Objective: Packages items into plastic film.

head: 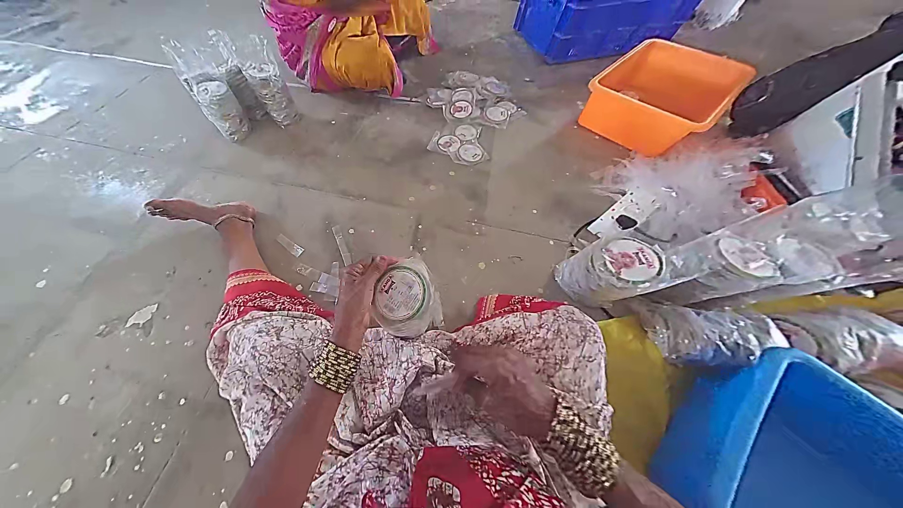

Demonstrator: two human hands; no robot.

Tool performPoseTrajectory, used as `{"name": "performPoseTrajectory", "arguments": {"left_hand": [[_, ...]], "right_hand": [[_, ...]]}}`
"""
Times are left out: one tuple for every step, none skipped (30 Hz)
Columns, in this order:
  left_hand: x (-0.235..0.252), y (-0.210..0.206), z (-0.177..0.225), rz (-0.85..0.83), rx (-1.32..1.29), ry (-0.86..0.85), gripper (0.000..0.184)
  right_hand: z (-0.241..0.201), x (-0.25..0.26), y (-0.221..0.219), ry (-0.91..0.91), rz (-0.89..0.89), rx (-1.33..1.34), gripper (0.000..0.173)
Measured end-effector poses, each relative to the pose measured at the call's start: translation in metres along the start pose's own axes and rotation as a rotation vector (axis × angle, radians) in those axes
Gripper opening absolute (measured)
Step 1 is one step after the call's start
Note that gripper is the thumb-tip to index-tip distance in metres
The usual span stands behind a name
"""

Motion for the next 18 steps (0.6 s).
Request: {"name": "performPoseTrajectory", "arguments": {"left_hand": [[0.000,0.000,0.001,-0.059,0.052,-0.029,0.018],[-0.001,-0.001,0.002,-0.102,0.099,-0.044,0.021],[-0.003,-0.001,0.001,-0.130,0.132,-0.047,0.032],[-0.006,-0.002,0.000,-0.144,0.156,-0.049,0.043],[-0.010,-0.002,0.000,-0.138,0.169,-0.060,0.054],[-0.013,-0.003,0.000,-0.115,0.172,-0.077,0.063],[-0.018,-0.003,0.000,-0.079,0.164,-0.081,0.069],[-0.024,-0.003,0.001,-0.040,0.146,-0.077,0.071],[-0.028,-0.002,0.001,-0.006,0.129,-0.066,0.073],[-0.033,0.000,0.001,0.028,0.116,-0.048,0.075],[-0.037,0.002,0.000,0.049,0.112,-0.033,0.077],[-0.039,0.004,-0.001,0.063,0.117,-0.026,0.076],[-0.039,0.005,-0.003,0.068,0.116,-0.018,0.075],[-0.039,0.007,-0.005,0.057,0.123,-0.011,0.073],[-0.038,0.007,-0.006,0.037,0.139,-0.018,0.069],[-0.039,0.007,-0.005,0.020,0.137,-0.039,0.061],[-0.040,0.005,-0.002,0.009,0.116,-0.063,0.050],[-0.039,0.004,0.000,-0.028,0.085,-0.091,0.044]], "right_hand": [[-0.004,0.003,0.018,0.012,0.138,0.044,0.013],[-0.010,0.007,0.035,0.009,0.263,0.117,0.015],[-0.018,0.012,0.053,0.010,0.377,0.206,0.017],[-0.027,0.020,0.069,0.013,0.471,0.301,0.017],[-0.035,0.028,0.082,0.004,0.539,0.397,0.014],[-0.041,0.037,0.092,-0.012,0.584,0.487,0.011],[-0.047,0.047,0.097,-0.016,0.616,0.559,0.007],[-0.050,0.057,0.099,-0.005,0.640,0.606,0.006],[-0.052,0.067,0.097,0.016,0.649,0.627,0.007],[-0.054,0.077,0.092,0.033,0.647,0.627,0.007],[-0.055,0.086,0.086,0.051,0.637,0.603,0.006],[-0.056,0.094,0.079,0.079,0.635,0.560,0.007],[-0.057,0.100,0.071,0.130,0.642,0.498,0.010],[-0.058,0.103,0.063,0.208,0.651,0.403,0.016],[-0.060,0.103,0.055,0.307,0.657,0.279,0.020],[-0.062,0.103,0.046,0.400,0.639,0.142,0.022],[-0.061,0.102,0.035,0.474,0.600,0.016,0.024],[-0.060,0.101,0.025,0.536,0.561,-0.105,0.024]]}}
Point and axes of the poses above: each hand's wrist, its own x-axis towards the middle knuckle, its own y-axis out of the back of the hand, z = x × y, the point moved 5 cm from there along x, towards the middle knuckle, and after that the axes turned 8 degrees about z, right-handed, at the moved point
